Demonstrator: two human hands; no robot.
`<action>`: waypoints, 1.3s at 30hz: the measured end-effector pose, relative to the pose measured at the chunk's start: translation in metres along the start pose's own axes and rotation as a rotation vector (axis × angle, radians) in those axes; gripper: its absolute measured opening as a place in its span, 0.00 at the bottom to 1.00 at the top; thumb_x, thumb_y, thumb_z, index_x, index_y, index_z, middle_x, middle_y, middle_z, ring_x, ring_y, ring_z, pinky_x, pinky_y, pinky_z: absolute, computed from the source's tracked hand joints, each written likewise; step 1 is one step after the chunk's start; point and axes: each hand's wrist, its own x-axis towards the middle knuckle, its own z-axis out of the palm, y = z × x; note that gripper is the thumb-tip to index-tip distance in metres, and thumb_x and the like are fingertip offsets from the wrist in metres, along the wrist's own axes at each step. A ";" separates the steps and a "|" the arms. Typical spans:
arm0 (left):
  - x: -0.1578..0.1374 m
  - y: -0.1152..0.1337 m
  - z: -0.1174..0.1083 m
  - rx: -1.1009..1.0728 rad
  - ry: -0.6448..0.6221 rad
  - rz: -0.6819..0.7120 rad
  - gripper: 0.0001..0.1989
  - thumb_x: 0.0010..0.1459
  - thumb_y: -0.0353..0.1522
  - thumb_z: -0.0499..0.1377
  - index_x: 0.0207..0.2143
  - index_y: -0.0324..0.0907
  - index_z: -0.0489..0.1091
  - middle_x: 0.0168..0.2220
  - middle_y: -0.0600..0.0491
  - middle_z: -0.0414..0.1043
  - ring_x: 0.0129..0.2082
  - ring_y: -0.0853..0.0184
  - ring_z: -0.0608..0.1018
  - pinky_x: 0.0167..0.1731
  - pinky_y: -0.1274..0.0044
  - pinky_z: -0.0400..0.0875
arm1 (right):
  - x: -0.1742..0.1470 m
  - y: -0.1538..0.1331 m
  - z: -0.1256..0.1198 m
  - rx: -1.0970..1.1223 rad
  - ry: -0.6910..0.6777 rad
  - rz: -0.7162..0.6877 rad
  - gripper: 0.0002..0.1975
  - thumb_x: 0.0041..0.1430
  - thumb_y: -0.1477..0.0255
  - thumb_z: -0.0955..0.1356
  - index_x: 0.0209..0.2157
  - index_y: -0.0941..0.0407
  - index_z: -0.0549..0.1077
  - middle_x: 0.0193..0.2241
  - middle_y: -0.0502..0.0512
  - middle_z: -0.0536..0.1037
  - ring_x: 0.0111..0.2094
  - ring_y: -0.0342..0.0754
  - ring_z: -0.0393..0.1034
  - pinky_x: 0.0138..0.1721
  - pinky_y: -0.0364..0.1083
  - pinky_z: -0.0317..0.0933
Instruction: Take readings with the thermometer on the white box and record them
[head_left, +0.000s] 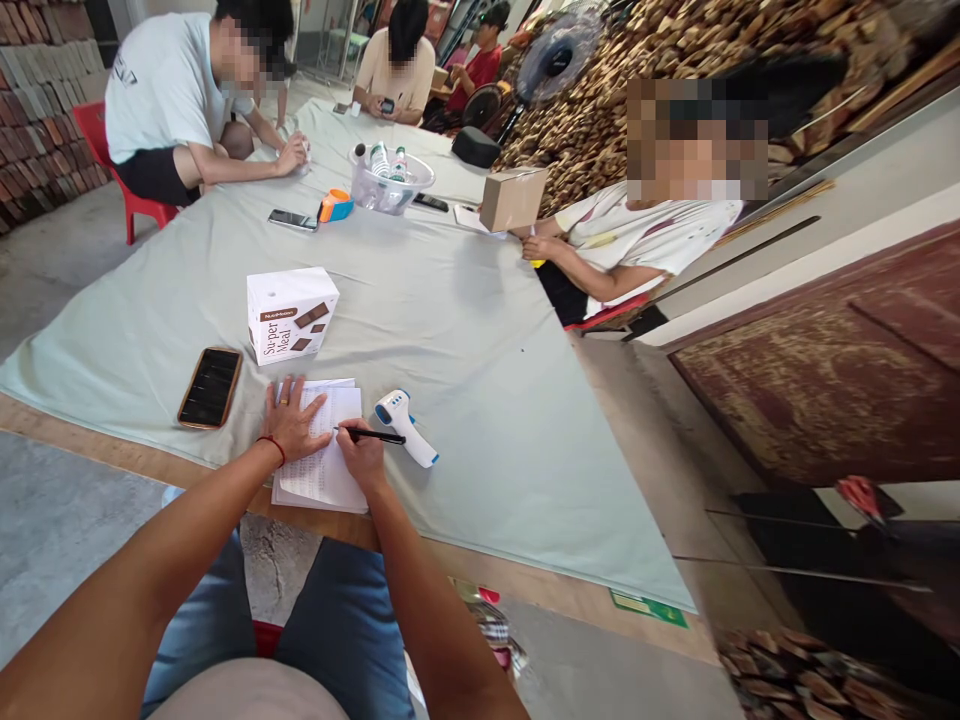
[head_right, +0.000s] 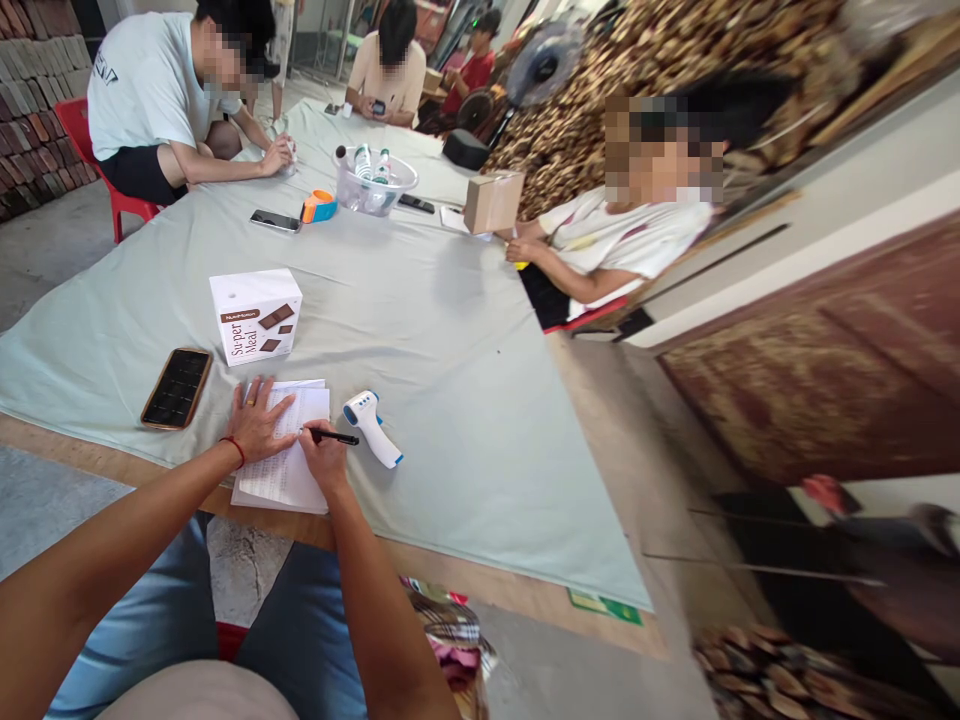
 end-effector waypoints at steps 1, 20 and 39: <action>0.000 0.000 0.000 0.000 0.001 0.000 0.38 0.53 0.51 0.61 0.64 0.49 0.63 0.70 0.40 0.48 0.69 0.39 0.49 0.63 0.45 0.37 | 0.000 0.000 0.000 -0.001 -0.001 0.000 0.09 0.49 0.64 0.63 0.28 0.53 0.72 0.26 0.53 0.78 0.31 0.51 0.74 0.40 0.50 0.68; 0.001 -0.002 0.003 -0.005 0.019 0.008 0.38 0.52 0.51 0.60 0.64 0.50 0.63 0.70 0.42 0.48 0.69 0.39 0.48 0.63 0.46 0.36 | 0.000 -0.001 0.000 0.015 0.006 0.005 0.08 0.48 0.64 0.63 0.27 0.52 0.71 0.26 0.51 0.78 0.30 0.50 0.72 0.40 0.49 0.68; 0.000 -0.002 0.003 -0.002 0.008 0.003 0.38 0.52 0.51 0.61 0.64 0.50 0.62 0.70 0.41 0.47 0.69 0.39 0.48 0.63 0.46 0.36 | 0.000 0.001 -0.001 -0.026 0.012 0.019 0.07 0.48 0.66 0.63 0.27 0.52 0.72 0.26 0.51 0.78 0.30 0.50 0.72 0.40 0.49 0.68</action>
